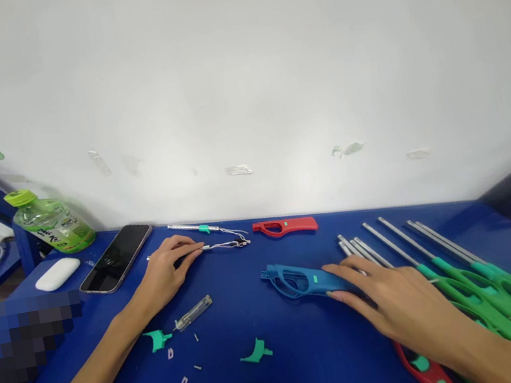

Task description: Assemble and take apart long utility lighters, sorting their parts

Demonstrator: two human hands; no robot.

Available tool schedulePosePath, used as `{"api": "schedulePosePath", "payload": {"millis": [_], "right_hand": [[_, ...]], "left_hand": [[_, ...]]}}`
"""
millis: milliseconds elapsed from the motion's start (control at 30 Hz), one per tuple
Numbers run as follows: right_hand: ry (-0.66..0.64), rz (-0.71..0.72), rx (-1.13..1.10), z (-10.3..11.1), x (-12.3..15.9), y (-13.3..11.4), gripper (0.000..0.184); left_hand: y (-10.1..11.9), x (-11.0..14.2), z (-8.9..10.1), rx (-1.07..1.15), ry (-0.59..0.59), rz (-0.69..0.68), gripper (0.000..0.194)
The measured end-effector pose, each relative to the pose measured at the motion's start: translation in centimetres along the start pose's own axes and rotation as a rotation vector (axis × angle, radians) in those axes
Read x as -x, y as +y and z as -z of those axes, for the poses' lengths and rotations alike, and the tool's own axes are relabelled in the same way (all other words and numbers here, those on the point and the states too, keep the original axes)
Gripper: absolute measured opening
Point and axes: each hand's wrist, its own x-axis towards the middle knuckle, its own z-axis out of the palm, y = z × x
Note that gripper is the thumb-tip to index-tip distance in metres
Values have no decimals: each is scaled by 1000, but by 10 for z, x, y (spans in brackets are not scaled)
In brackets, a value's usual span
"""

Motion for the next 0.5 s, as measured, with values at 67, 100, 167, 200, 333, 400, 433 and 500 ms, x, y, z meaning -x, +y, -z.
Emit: {"api": "schedulePosePath", "payload": {"millis": [67, 100, 167, 200, 333, 400, 433, 500], "right_hand": [[6, -12, 0, 2, 0, -4, 51], [2, -11, -3, 2, -1, -6, 51], [-9, 2, -14, 1, -2, -11, 51], [-14, 8, -17, 0, -3, -13, 51], [-14, 21, -6, -2, -8, -16, 52], [-10, 24, 2, -3, -9, -16, 52], [-9, 26, 5, -2, -10, -16, 53], [-8, 30, 7, -2, -10, -14, 53]], "left_hand": [[-1, 0, 0, 3, 0, -3, 25], [-1, 0, 0, 4, -1, -5, 25], [-2, 0, 0, 6, -4, -9, 25], [-3, 0, 0, 7, -6, -11, 25], [-6, 1, -3, 6, -12, -14, 25], [-7, 1, -3, 3, -16, -11, 25], [-7, 1, -3, 2, -19, -8, 25], [-7, 1, -3, -2, -24, -2, 26]]}}
